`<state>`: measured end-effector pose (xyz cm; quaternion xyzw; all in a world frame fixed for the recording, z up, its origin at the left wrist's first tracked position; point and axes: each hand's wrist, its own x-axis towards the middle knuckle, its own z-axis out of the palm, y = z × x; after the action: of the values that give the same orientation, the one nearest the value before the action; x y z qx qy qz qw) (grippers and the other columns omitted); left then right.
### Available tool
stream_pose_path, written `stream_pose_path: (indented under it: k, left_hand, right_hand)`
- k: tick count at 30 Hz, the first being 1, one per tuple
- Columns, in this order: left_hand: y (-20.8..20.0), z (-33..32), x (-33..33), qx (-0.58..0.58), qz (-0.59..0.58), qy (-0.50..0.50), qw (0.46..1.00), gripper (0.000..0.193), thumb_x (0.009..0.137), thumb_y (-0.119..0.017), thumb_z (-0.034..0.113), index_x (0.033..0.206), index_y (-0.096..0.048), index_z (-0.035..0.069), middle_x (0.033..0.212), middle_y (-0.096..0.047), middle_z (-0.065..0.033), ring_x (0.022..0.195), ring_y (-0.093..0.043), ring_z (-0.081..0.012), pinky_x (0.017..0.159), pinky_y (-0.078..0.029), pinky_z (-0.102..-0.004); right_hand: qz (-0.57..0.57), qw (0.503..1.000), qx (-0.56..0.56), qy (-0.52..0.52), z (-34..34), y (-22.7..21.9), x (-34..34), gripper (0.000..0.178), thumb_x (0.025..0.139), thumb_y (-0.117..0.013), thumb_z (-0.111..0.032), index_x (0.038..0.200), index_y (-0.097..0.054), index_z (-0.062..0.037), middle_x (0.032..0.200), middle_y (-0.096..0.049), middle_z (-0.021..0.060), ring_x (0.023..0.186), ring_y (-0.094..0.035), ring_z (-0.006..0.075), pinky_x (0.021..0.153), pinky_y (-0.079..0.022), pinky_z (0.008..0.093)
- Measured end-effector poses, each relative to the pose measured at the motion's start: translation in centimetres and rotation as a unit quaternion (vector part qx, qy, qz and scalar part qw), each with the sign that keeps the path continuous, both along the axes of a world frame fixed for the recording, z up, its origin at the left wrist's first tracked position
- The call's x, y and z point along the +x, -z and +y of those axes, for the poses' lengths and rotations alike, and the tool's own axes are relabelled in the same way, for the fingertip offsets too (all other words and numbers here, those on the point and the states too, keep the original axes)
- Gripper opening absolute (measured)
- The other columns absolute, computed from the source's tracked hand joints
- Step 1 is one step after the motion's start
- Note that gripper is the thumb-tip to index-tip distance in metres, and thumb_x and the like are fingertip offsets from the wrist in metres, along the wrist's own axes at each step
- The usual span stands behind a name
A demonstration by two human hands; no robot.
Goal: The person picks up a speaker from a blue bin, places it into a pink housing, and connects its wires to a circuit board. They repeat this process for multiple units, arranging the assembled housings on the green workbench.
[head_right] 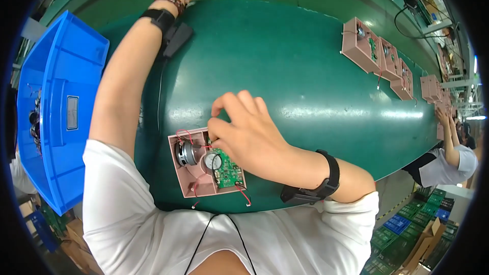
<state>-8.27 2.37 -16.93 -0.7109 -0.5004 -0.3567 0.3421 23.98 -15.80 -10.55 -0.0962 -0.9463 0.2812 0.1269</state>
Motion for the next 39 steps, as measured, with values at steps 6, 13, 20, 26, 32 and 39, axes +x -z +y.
stream_pose_path:
  k: [6, 13, 20, 26, 32, 39]
  left_hand:
    - [-2.9, 2.6, 0.9, -0.148, 0.144, -0.099, 0.973, 0.019, 0.077, -0.067, 0.017, 0.094, -0.058, 0.013, 0.091, -0.057, -0.0051, 0.089, -0.062, -0.0243, 0.074, -0.043, -0.0392]
    - [-6.3, -3.1, 3.7, -0.132, 0.080, -0.091, 0.984, 0.014, 0.075, -0.066, 0.014, 0.089, -0.062, 0.012, 0.089, -0.059, -0.0063, 0.089, -0.062, -0.0250, 0.073, -0.045, -0.0400]
    - [-9.4, -20.4, 10.7, -0.202, 0.025, -0.181, 0.962, 0.021, 0.073, -0.067, 0.010, 0.094, -0.065, 0.012, 0.090, -0.061, -0.0079, 0.088, -0.062, -0.0259, 0.072, -0.049, -0.0382]
    - [-5.4, -27.5, 9.3, -0.204, 0.039, -0.200, 0.958, 0.021, 0.075, -0.070, 0.013, 0.094, -0.061, 0.012, 0.085, -0.057, -0.0027, 0.082, -0.058, -0.0254, 0.068, -0.043, -0.0373]
    - [-6.7, -29.8, 10.9, -0.211, -0.035, -0.156, 0.964, 0.023, 0.073, -0.073, 0.013, 0.094, -0.063, 0.013, 0.088, -0.058, -0.0018, 0.081, -0.058, -0.0251, 0.066, -0.043, -0.0379]
    - [-8.0, -30.8, 15.6, -0.240, -0.058, 0.017, 0.969, 0.025, 0.069, -0.075, 0.017, 0.091, -0.065, 0.014, 0.085, -0.060, 0.0025, 0.073, -0.055, -0.0189, 0.065, -0.041, -0.0335]
  right_hand:
    - [0.076, 0.996, 0.030, 0.045, -3.1, -1.0, 5.8, 0.023, 0.070, -0.076, -0.017, 0.088, -0.062, -0.0110, 0.102, -0.057, 0.0068, 0.086, -0.047, 0.0240, 0.073, -0.038, 0.0383]
    - [0.103, 0.985, 0.130, -0.042, -4.7, -1.2, 6.1, 0.032, 0.070, -0.076, -0.022, 0.096, -0.061, -0.0103, 0.100, -0.060, 0.0074, 0.083, -0.051, 0.0244, 0.072, -0.039, 0.0376]
    - [0.149, 0.986, 0.076, -0.009, -1.0, -0.5, 1.4, 0.030, 0.072, -0.075, -0.015, 0.097, -0.060, -0.0080, 0.092, -0.060, 0.0052, 0.078, -0.053, 0.0231, 0.071, -0.036, 0.0349]
    - [0.161, 0.976, 0.148, 0.004, -0.6, 1.1, 0.8, 0.021, 0.075, -0.073, -0.009, 0.092, -0.061, -0.0072, 0.077, -0.058, 0.0009, 0.070, -0.052, 0.0188, 0.070, -0.034, 0.0328]
    - [0.211, 0.965, 0.151, 0.036, -0.7, 1.3, 0.7, 0.016, 0.075, -0.073, -0.008, 0.087, -0.062, -0.0084, 0.073, -0.057, 0.0004, 0.066, -0.051, 0.0176, 0.069, -0.032, 0.0321]
    - [0.221, 0.964, 0.143, 0.030, -0.1, 1.5, 0.4, 0.013, 0.073, -0.073, -0.005, 0.081, -0.063, -0.0089, 0.072, -0.057, -0.0006, 0.066, -0.050, 0.0175, 0.068, -0.032, 0.0317]
